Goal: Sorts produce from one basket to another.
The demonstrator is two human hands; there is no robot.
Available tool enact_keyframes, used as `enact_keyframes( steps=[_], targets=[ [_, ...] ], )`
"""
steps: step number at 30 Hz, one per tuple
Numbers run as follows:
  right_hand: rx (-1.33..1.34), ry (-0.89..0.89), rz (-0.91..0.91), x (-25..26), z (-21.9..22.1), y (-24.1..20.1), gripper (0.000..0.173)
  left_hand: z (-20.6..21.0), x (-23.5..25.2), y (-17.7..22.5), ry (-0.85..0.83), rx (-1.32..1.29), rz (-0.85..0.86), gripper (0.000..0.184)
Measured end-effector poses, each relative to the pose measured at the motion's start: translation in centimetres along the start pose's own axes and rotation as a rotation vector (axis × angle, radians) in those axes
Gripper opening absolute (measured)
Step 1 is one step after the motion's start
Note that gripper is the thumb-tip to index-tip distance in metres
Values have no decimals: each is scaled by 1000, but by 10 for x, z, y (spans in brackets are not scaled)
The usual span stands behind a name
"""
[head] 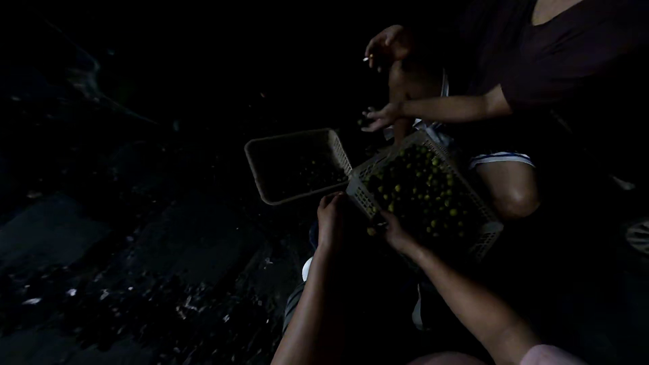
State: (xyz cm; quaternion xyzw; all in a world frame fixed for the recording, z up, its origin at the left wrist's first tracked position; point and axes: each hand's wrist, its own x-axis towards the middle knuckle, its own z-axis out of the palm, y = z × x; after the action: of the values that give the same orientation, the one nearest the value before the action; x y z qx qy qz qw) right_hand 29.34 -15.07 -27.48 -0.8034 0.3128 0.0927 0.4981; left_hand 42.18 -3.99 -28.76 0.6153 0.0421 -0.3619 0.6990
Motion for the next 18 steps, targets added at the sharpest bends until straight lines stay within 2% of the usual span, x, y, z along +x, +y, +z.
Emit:
enact_keyframes(
  steps=[3,6,8,10,13,16,18],
  targets=[
    [-37,19,-44,-4,-6,-5,29,-1,-2,4,-16,103,16,33],
    [56,160,-55,7,-25,2,26,-1,0,4,-19,193,37,32],
    [-56,308,-31,22,-47,13,26,2,-3,8,-14,265,69,31],
    [-225,383,87,40,-68,25,31,9,-4,11,20,208,42,31],
    [-375,314,252,72,-78,48,40,16,-3,11,59,68,-12,30],
    [-582,294,211,86,-75,64,39,18,0,8,56,53,-26,29],
    [-471,257,198,86,-85,62,39,18,1,9,56,65,-38,31]
  ],
)
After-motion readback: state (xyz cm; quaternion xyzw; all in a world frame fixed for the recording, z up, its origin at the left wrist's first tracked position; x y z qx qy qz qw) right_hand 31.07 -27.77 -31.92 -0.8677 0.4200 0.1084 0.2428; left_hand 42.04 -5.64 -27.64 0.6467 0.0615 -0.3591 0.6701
